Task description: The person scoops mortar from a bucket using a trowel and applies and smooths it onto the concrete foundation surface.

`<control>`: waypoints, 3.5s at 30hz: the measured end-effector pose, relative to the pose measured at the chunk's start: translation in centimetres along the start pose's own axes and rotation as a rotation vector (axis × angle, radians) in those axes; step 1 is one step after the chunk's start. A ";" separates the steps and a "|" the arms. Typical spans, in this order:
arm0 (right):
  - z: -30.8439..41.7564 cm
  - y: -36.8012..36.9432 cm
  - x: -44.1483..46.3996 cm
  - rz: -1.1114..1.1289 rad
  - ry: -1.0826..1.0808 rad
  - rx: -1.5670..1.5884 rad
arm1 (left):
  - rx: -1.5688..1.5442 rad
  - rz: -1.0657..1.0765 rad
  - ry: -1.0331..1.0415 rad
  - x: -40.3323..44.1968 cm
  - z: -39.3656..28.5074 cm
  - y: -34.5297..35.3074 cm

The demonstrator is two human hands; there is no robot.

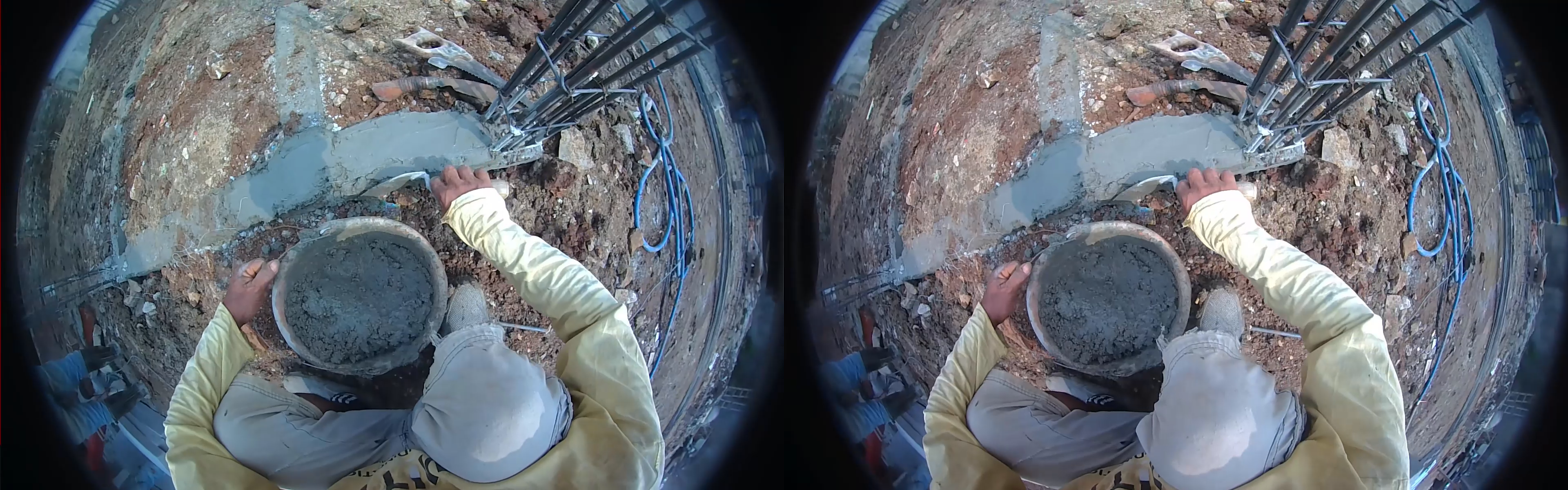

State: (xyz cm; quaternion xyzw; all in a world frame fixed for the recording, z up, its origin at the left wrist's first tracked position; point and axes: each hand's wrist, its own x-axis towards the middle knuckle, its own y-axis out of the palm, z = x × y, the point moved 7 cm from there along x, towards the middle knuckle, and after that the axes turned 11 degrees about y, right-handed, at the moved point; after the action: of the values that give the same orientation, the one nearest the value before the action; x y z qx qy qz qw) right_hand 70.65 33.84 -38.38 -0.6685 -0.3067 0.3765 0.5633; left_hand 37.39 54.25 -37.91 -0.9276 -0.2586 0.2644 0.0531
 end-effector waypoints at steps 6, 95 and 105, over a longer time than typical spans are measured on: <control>4.2 -1.6 -0.1 0.100 0.001 0.201 | -0.087 -0.011 -0.031 0.0 1.3 -0.3; 13.5 -24.1 0.6 0.396 -0.540 0.513 | 0.118 -0.854 -0.116 5.1 0.5 -17.8; 26.6 -38.5 5.3 -0.162 -0.650 1.097 | 0.086 -0.868 -0.054 4.8 -1.8 -17.2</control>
State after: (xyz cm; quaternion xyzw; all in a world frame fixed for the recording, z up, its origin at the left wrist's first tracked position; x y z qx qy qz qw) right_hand 51.42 58.98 -3.53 -0.1100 -0.2742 0.6182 0.7284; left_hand 34.04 71.55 -34.49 -0.7224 -0.6148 0.2523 0.1910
